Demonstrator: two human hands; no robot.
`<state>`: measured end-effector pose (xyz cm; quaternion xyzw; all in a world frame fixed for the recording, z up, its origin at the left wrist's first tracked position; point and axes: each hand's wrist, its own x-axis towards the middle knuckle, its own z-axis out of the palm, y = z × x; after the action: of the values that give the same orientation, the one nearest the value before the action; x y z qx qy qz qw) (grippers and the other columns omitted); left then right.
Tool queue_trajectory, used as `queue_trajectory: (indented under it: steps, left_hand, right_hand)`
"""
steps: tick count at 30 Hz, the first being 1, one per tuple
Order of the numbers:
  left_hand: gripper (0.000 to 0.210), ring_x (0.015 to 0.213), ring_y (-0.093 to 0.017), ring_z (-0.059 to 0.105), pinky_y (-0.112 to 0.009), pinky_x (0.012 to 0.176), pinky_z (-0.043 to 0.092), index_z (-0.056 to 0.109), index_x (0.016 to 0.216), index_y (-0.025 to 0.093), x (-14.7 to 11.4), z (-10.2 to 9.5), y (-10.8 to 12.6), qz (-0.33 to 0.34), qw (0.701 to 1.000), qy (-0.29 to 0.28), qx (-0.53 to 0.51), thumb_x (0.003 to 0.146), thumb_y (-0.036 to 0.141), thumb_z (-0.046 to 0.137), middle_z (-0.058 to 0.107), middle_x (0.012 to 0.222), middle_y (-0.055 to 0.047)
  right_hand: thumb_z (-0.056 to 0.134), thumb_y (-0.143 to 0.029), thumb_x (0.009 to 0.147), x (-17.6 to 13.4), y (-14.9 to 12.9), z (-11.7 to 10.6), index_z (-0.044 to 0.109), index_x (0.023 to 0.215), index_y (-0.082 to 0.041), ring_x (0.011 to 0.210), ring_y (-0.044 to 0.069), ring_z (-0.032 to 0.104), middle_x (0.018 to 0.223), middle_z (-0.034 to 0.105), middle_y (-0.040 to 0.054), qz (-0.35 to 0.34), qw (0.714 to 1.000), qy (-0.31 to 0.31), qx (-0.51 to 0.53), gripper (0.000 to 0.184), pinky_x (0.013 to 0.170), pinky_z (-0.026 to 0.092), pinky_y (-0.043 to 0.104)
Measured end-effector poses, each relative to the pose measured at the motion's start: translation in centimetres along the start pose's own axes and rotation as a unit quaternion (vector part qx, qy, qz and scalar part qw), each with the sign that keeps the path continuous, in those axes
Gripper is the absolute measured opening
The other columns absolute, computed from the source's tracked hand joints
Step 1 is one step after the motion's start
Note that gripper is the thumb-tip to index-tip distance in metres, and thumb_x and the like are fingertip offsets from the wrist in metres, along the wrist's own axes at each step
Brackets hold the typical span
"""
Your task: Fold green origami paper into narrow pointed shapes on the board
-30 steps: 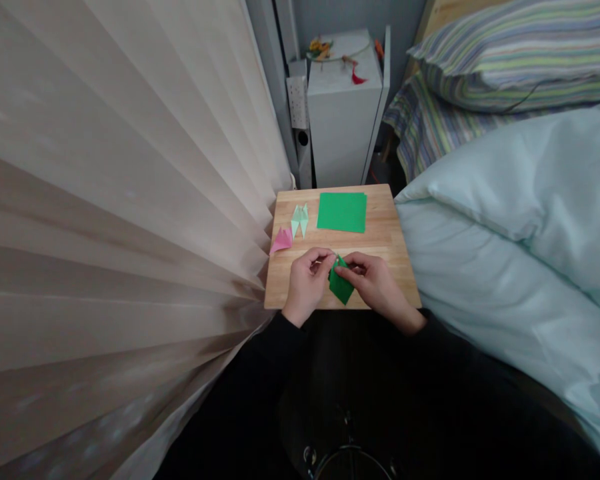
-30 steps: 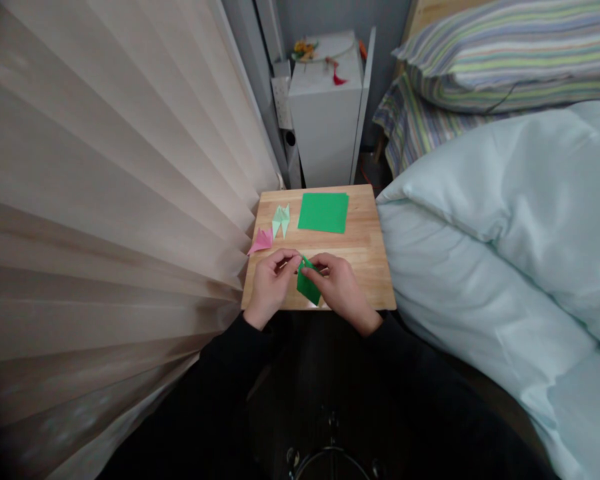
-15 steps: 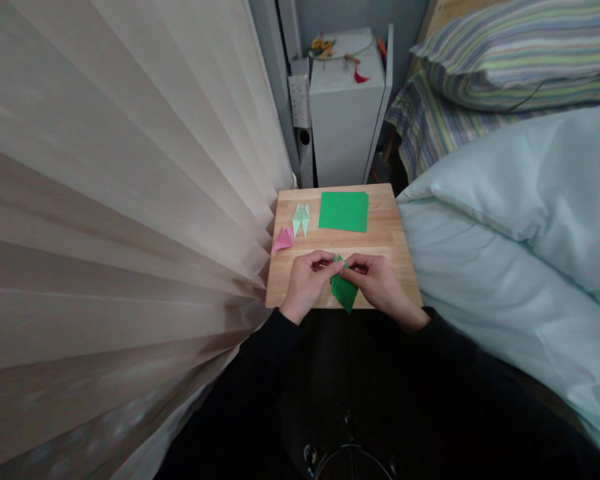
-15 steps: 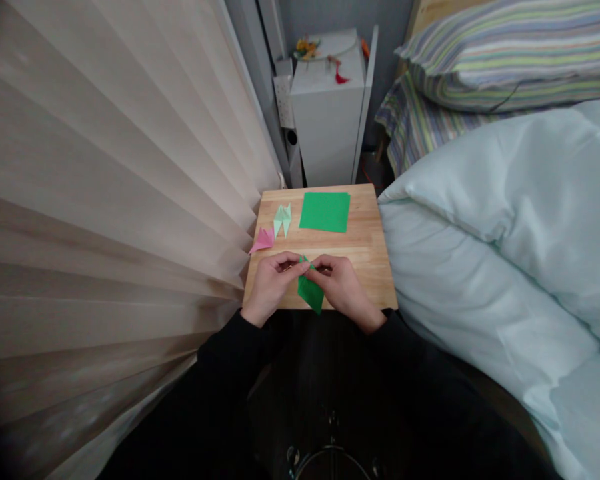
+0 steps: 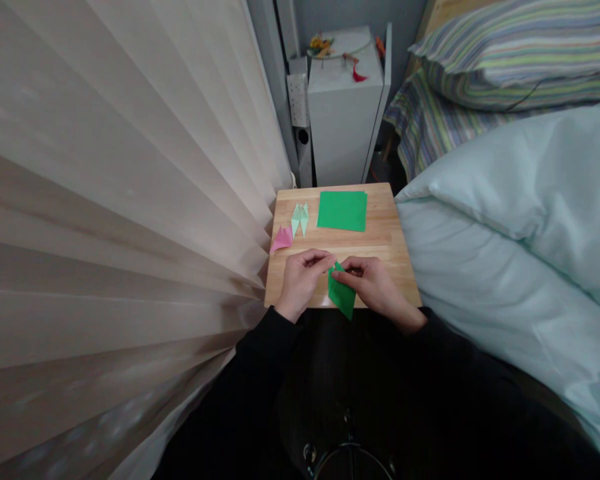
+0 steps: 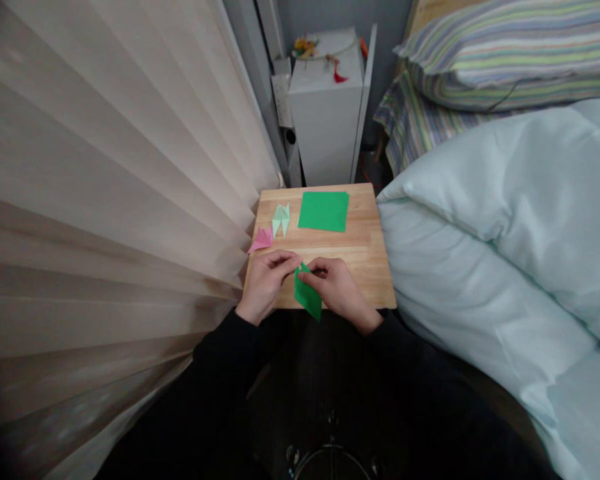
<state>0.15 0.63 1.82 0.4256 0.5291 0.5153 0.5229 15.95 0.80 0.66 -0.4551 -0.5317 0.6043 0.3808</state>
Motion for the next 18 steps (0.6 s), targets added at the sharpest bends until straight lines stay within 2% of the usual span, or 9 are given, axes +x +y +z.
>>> queue_trajectory:
  steps: [9, 18]
  left_hand:
    - [0.019, 0.072, -0.015, 0.064, -0.031, 0.074, 0.052, 0.079, 0.077, 0.017, 0.27, -0.12, -0.73, -0.028, 0.999, -0.04, -0.002, 0.071, 0.033, 0.087, 0.075, 0.077, -0.003]
    - [0.017, 0.072, -0.016, 0.064, -0.032, 0.075, 0.05, 0.076, 0.07, 0.018, 0.05, -0.05, -0.65, 0.016, 0.999, -0.029, 0.032, 0.077, 0.032, 0.081, 0.073, 0.073, -0.003]
  right_hand:
    - [0.073, -0.041, 0.081, 0.1, 0.15, -0.13, 0.07, 0.073, -0.019, 0.061, 0.014, 0.056, 0.066, 0.067, 0.0005, -0.014, 0.999, 0.016, -0.027, 0.024, 0.056, 0.043, 0.028]
    - [0.073, -0.041, 0.082, -0.12, -0.22, -0.03, 0.066, 0.07, -0.019, 0.057, 0.013, 0.052, 0.063, 0.063, -0.001, -0.026, 0.998, 0.017, -0.05, 0.026, 0.055, 0.042, 0.028]
